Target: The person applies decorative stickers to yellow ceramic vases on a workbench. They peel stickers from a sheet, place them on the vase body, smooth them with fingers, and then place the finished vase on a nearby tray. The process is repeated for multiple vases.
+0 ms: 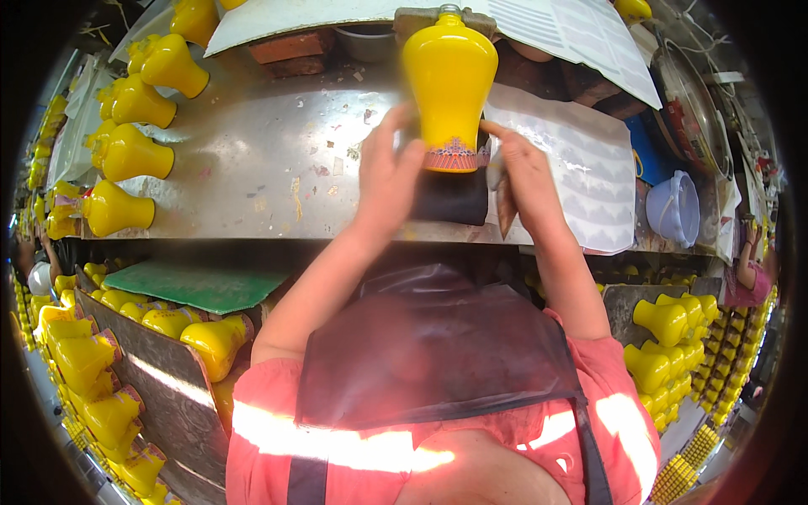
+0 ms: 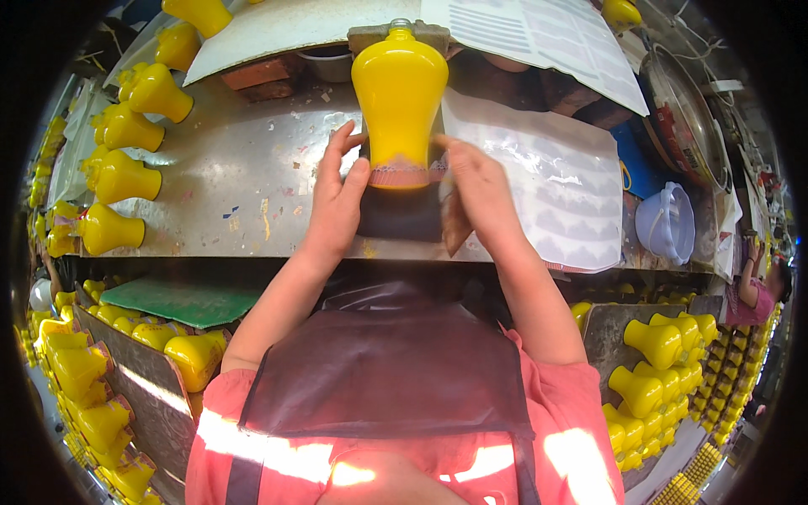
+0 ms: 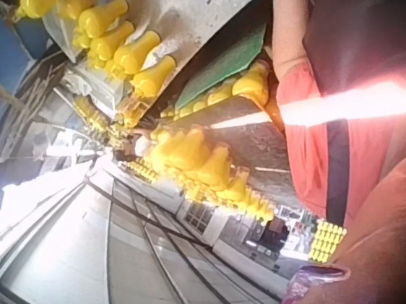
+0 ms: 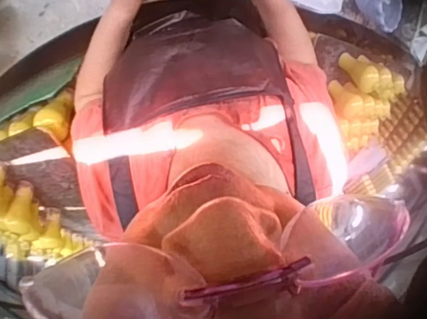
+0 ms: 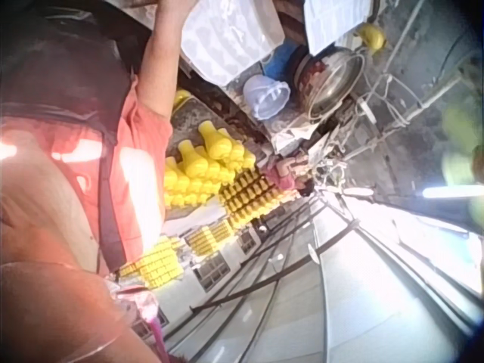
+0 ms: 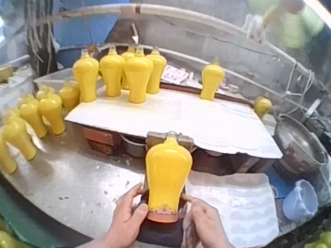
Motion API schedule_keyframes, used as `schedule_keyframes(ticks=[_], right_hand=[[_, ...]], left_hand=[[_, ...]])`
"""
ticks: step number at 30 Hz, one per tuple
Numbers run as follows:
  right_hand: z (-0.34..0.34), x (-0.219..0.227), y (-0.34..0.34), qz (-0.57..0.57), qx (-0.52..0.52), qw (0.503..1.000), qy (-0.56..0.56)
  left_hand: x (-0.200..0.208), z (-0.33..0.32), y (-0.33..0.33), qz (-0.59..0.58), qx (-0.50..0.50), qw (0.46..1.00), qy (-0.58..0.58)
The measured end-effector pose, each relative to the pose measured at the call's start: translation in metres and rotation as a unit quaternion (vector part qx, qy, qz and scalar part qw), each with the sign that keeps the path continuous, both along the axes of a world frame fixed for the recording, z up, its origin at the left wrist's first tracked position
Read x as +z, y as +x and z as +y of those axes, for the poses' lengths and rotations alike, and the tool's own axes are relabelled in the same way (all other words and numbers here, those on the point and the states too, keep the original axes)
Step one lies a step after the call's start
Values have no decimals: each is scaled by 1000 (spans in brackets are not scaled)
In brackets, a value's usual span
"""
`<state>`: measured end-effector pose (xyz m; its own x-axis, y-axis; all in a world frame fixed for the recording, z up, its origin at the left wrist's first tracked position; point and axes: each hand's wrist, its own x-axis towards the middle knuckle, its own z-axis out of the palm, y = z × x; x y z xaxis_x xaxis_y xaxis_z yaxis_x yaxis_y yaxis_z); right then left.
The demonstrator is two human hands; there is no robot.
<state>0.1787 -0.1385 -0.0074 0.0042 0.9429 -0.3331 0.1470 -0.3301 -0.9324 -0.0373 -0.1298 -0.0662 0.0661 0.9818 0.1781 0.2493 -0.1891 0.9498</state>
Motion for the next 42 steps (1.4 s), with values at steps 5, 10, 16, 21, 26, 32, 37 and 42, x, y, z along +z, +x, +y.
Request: schedule_keyframes(ticks=[5, 10, 16, 21, 26, 32, 37, 42], right_hand=[[-37, 8, -14, -128, -9, 981, 143], [-62, -5, -36, -245, 138, 953, 110], [-57, -27, -35, -175, 98, 963, 179], [-51, -22, -28, -9, 67, 994, 86], [-30, 9, 9, 125, -46, 991, -18], [-5, -7, -3, -43, -32, 990, 132], [0, 14, -14, -271, 2, 856, 440], [4, 47, -34, -434, 154, 707, 536]], left_hand=[[13, -40, 0, 264, 46, 939, 215], [5, -49, 11, 290, 31, 938, 188], [-9, -48, 14, 250, 44, 947, 198], [-10, -46, 15, 239, 51, 948, 202], [-1, -50, 9, 255, 46, 947, 189], [1, -52, 8, 243, 35, 950, 192], [-1, -50, 6, 217, 30, 959, 180], [-3, -50, 6, 212, 25, 959, 185]])
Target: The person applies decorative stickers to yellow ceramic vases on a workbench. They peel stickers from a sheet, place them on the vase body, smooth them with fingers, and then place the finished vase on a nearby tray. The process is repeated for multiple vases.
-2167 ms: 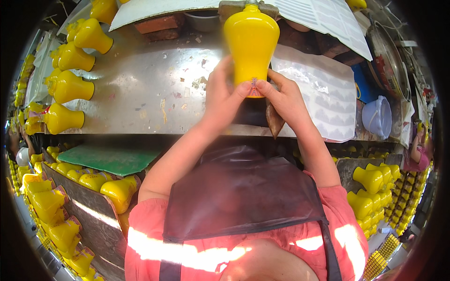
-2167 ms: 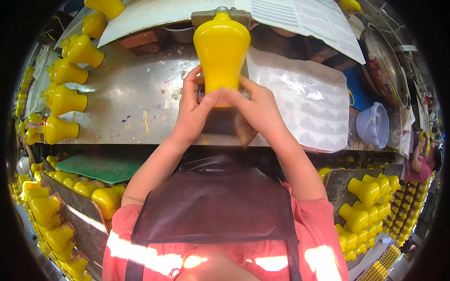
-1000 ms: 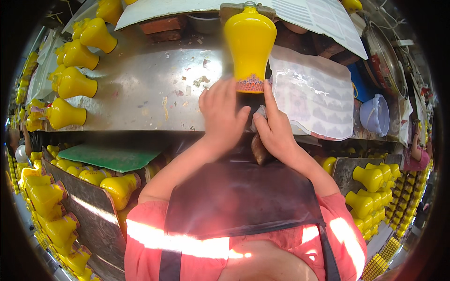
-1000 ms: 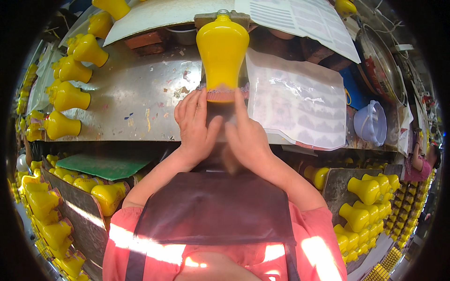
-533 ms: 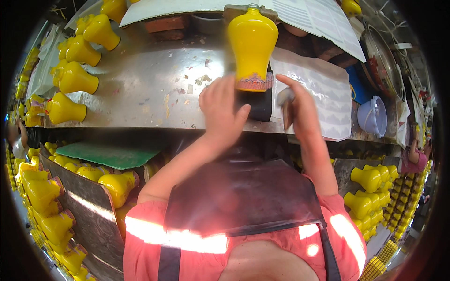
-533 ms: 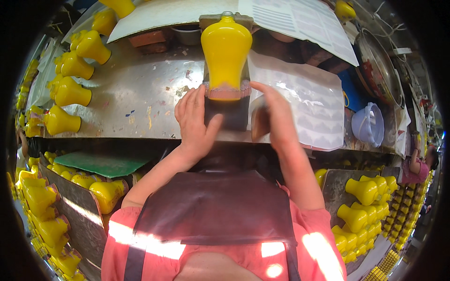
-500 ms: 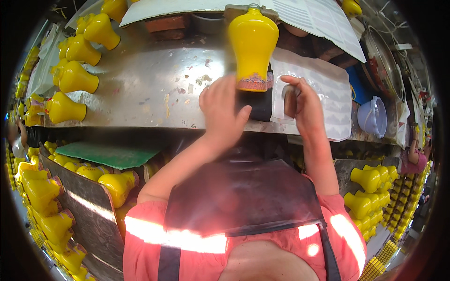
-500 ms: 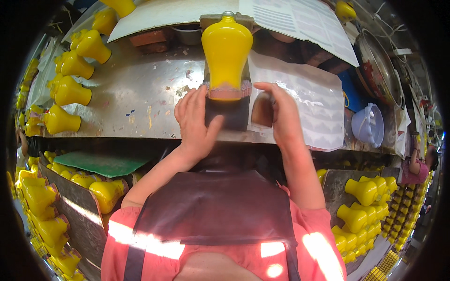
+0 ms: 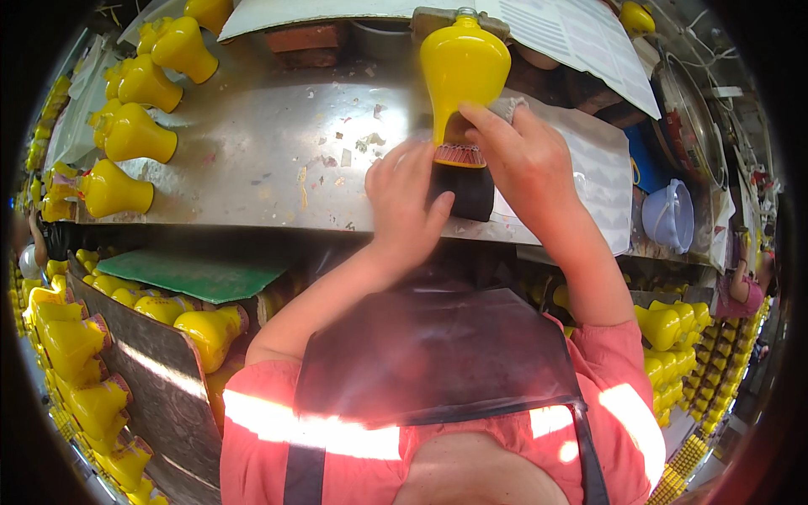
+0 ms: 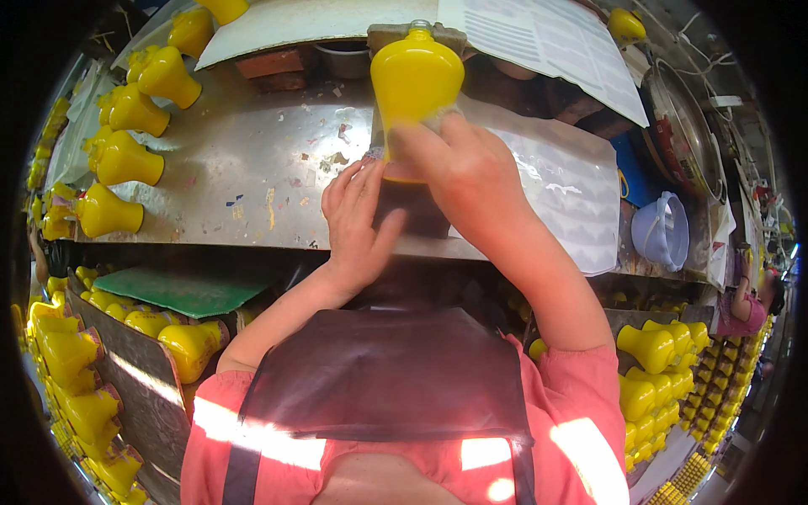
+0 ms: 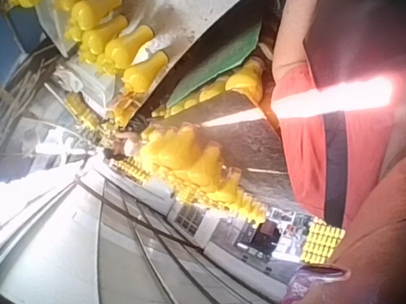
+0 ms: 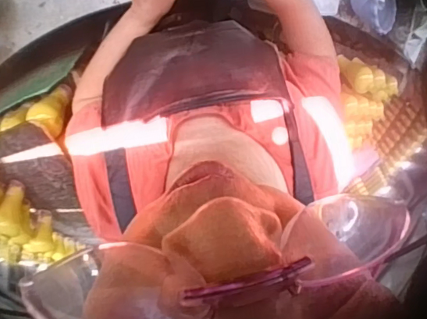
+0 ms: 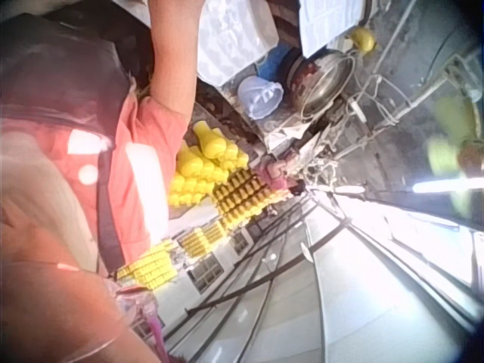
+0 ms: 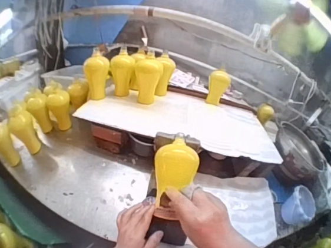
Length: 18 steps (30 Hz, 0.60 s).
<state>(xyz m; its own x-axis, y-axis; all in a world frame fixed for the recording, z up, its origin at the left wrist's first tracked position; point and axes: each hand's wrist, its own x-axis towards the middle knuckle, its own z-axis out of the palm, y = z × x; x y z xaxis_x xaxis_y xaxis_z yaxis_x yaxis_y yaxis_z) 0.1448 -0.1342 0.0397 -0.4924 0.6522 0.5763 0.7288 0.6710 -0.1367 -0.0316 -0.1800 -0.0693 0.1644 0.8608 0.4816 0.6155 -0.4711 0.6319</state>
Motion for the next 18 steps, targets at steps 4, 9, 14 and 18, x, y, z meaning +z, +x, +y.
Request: schedule_keyframes(ticks=[4, 9, 14, 18], right_hand=[[8, 13, -18, -88, 51, 995, -12], [8, 12, -15, -80, 9, 997, 17], [3, -11, 7, 37, -79, 996, -22], [-7, -37, 24, 200, -119, 970, -76]], left_hand=[[-1, 2, 0, -1, 18, 1000, 8], [4, 2, -3, 16, 35, 999, -4], [8, -1, -2, 54, 2, 999, 3], [5, -1, 3, 34, 0, 999, 4]])
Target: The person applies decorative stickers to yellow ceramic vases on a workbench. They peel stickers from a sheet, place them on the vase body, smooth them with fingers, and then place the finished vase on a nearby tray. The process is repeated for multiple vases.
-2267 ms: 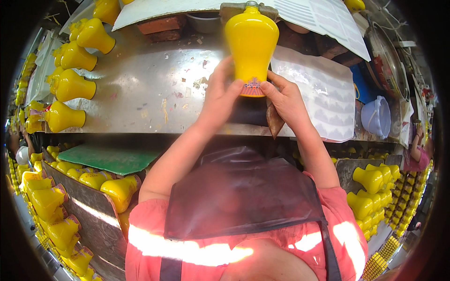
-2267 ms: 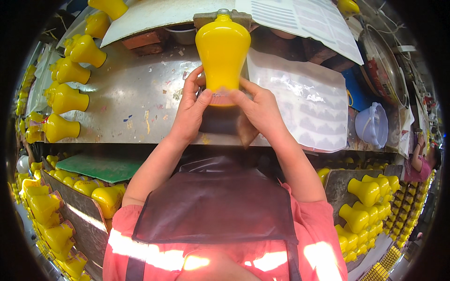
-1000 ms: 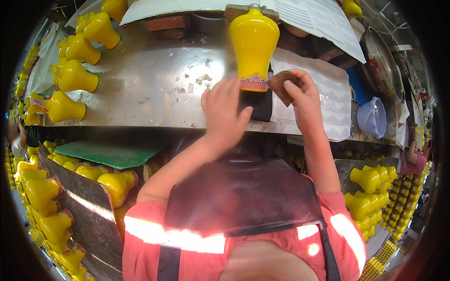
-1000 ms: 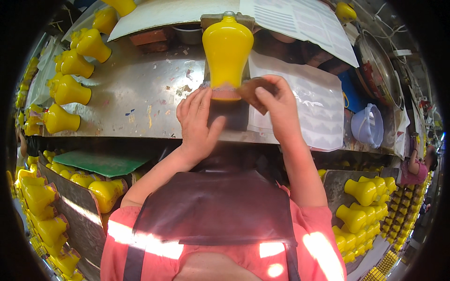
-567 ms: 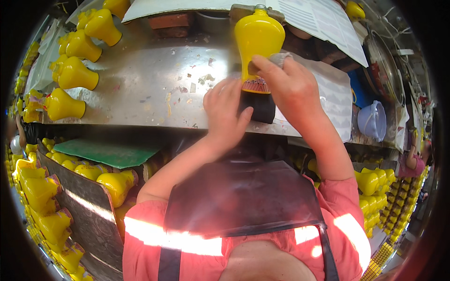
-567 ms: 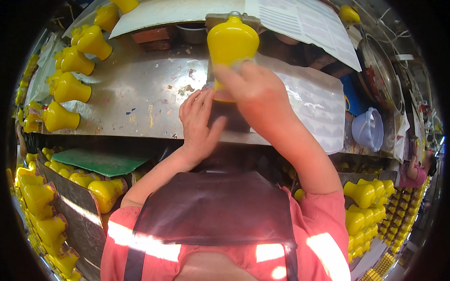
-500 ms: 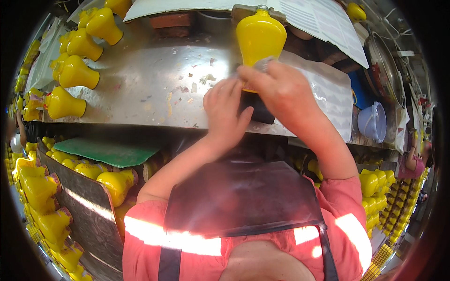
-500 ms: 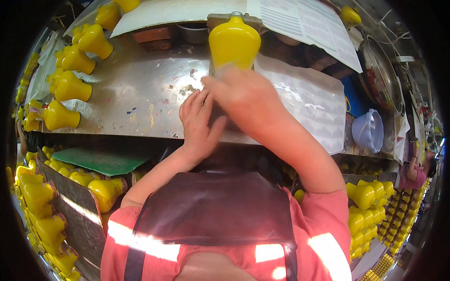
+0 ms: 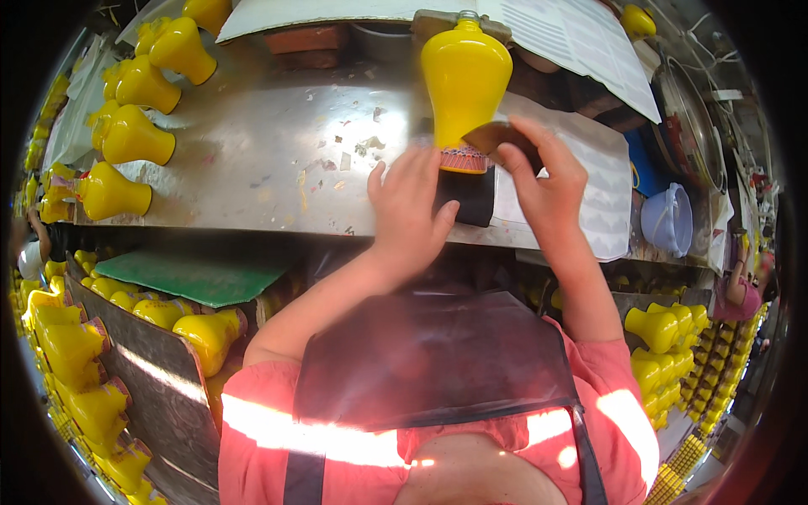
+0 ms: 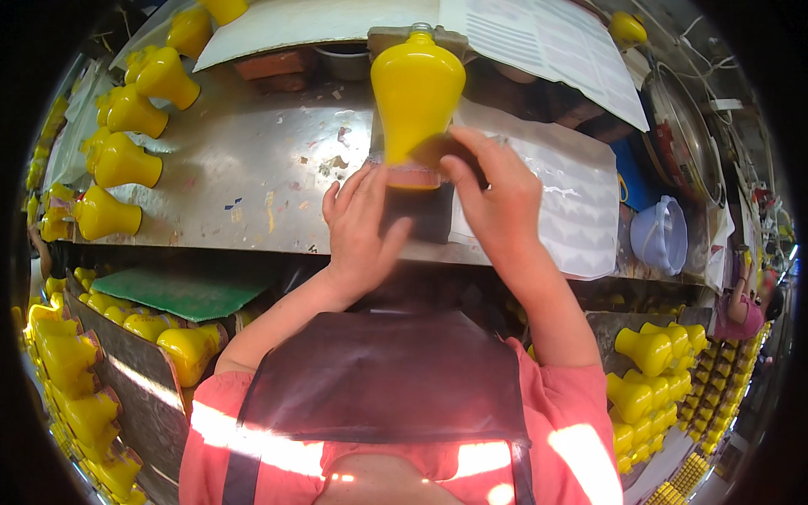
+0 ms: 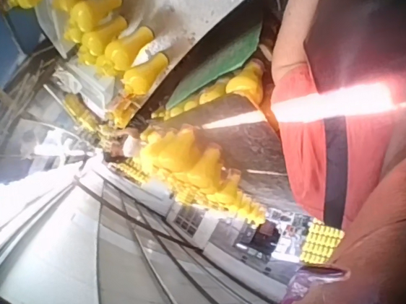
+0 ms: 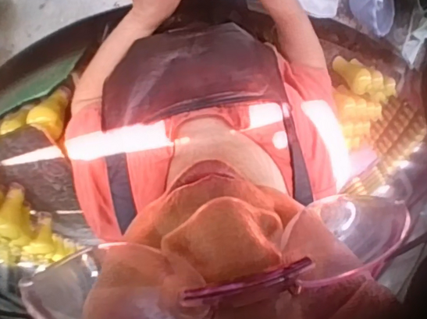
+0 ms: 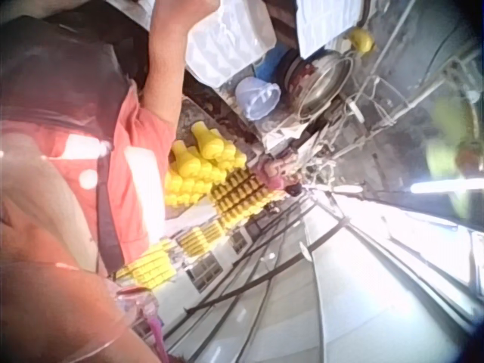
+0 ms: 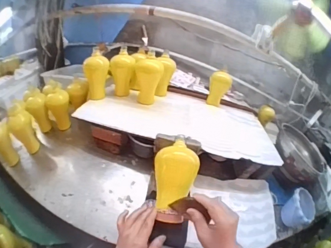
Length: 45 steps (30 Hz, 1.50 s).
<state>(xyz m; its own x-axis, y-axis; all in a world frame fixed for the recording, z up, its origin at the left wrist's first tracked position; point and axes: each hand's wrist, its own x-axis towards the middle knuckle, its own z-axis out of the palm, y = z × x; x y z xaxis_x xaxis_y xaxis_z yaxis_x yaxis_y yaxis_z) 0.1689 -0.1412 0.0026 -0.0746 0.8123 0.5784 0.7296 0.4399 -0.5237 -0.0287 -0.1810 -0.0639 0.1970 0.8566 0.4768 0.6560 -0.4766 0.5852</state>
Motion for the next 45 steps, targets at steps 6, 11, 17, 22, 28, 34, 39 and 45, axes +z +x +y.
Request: schedule_keyframes(ticks=[6, 11, 17, 22, 28, 34, 39, 45], right_hand=[[4, -16, 10, 137, -50, 986, -85], [-22, -3, 11, 234, -6, 920, -314], [-46, -28, -18, 240, 89, 886, -388], [-34, -17, -10, 343, 128, 805, -466], [-17, -4, -29, -143, -63, 969, -189], [-2, -6, -41, -195, -82, 950, -230], [-1, 2, -39, -156, -77, 945, -278], [1, 1, -38, -98, -52, 952, -285]], left_hand=[[1, -2, 0, 7, 0, 1000, -9], [0, -2, 4, -5, -8, 1000, -6], [-5, -1, 5, -9, -14, 1000, 13], [-6, 0, 5, -20, -15, 999, 21], [-3, 0, 4, -21, -14, 1000, 6], [-2, 1, 4, -29, -7, 1000, -8], [0, 1, 5, -80, 0, 997, -16], [15, 13, 4, -173, 1, 982, -79]])
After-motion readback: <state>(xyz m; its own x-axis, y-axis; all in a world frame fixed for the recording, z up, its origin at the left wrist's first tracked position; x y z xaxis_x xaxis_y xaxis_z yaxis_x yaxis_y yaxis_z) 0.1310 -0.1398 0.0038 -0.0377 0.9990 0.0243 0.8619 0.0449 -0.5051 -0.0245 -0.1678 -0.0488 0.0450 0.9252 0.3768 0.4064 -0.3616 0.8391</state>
